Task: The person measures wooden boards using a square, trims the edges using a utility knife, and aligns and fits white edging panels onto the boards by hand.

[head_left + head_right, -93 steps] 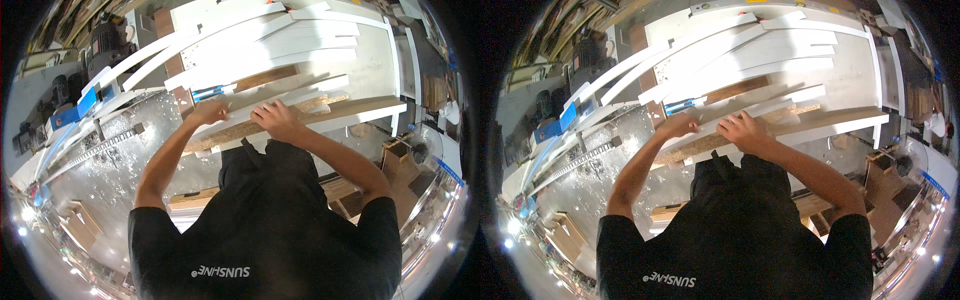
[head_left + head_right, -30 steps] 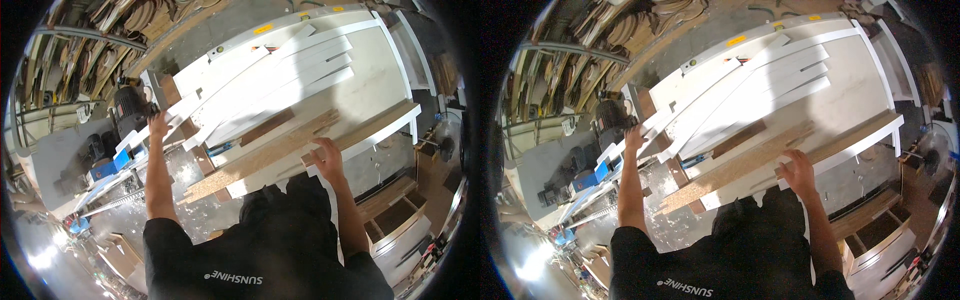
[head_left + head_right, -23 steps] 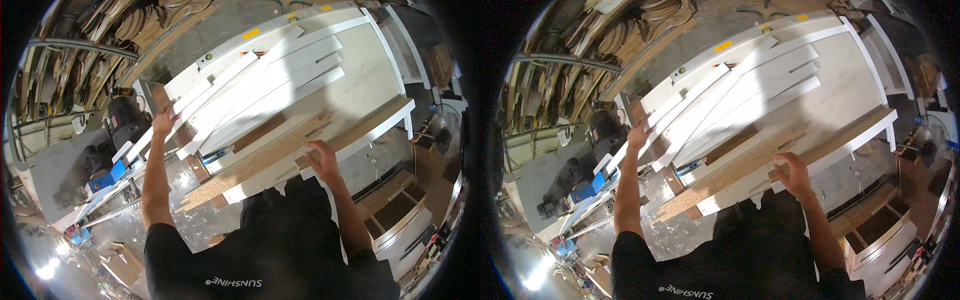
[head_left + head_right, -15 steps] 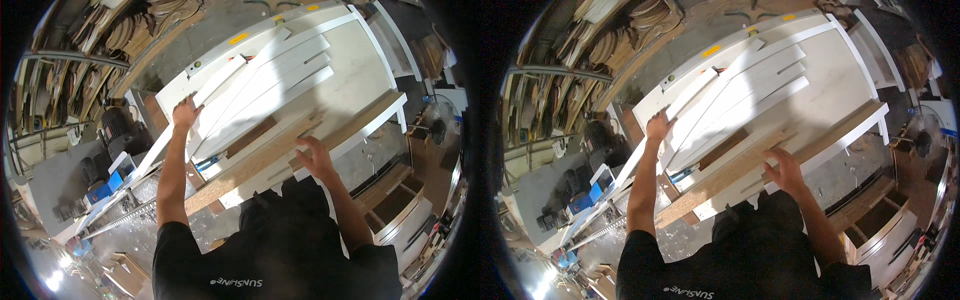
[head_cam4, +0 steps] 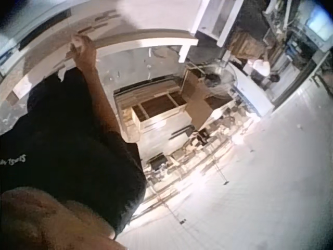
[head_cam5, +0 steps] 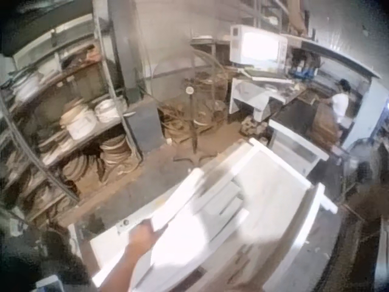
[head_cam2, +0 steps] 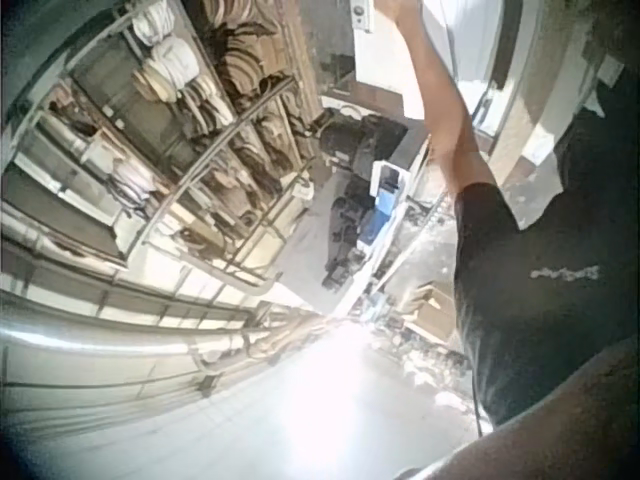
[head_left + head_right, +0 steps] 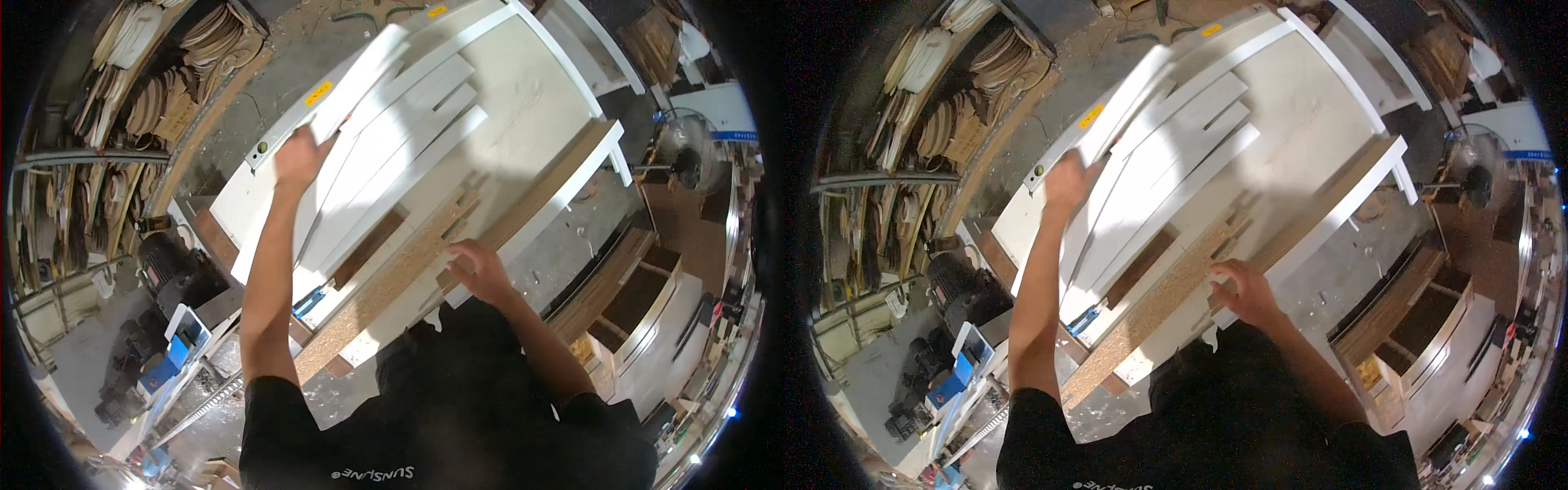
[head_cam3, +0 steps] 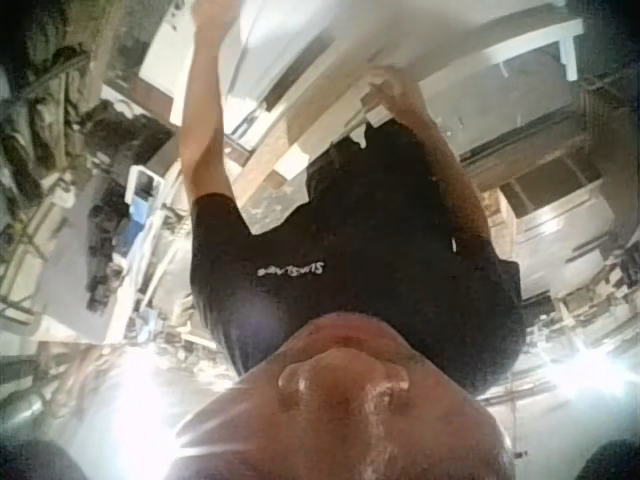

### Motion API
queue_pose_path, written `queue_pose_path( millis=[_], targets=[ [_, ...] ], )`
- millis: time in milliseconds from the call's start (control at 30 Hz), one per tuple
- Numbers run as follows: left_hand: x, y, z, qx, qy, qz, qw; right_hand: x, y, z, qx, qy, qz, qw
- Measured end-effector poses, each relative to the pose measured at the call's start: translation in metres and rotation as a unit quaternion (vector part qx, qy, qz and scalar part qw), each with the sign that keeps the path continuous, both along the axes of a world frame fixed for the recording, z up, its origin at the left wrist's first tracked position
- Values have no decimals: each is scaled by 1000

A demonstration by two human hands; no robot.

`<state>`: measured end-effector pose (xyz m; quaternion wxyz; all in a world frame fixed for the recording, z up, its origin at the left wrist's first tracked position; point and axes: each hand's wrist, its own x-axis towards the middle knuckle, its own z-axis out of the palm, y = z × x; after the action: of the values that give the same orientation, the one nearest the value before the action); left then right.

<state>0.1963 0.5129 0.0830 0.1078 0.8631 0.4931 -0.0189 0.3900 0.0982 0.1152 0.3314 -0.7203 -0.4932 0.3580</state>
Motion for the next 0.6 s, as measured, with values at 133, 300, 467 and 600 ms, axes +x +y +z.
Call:
queue_pose_path(
  millis=[133,300,467,600],
  targets=[
    [101,17,-20,-44,4,-22,999,-8,20,10,46,-2,18,999],
    [141,20,-58,-7,-22,-20,1000,-1,24,20,31,45,-12,998],
    [140,14,-65,30,-33,-79,996,15,21,14,-6,70,-36,997],
    [71,-11,-49,47,-38,-46,997,14,26,-5,47,47,-23,998]
  ],
)
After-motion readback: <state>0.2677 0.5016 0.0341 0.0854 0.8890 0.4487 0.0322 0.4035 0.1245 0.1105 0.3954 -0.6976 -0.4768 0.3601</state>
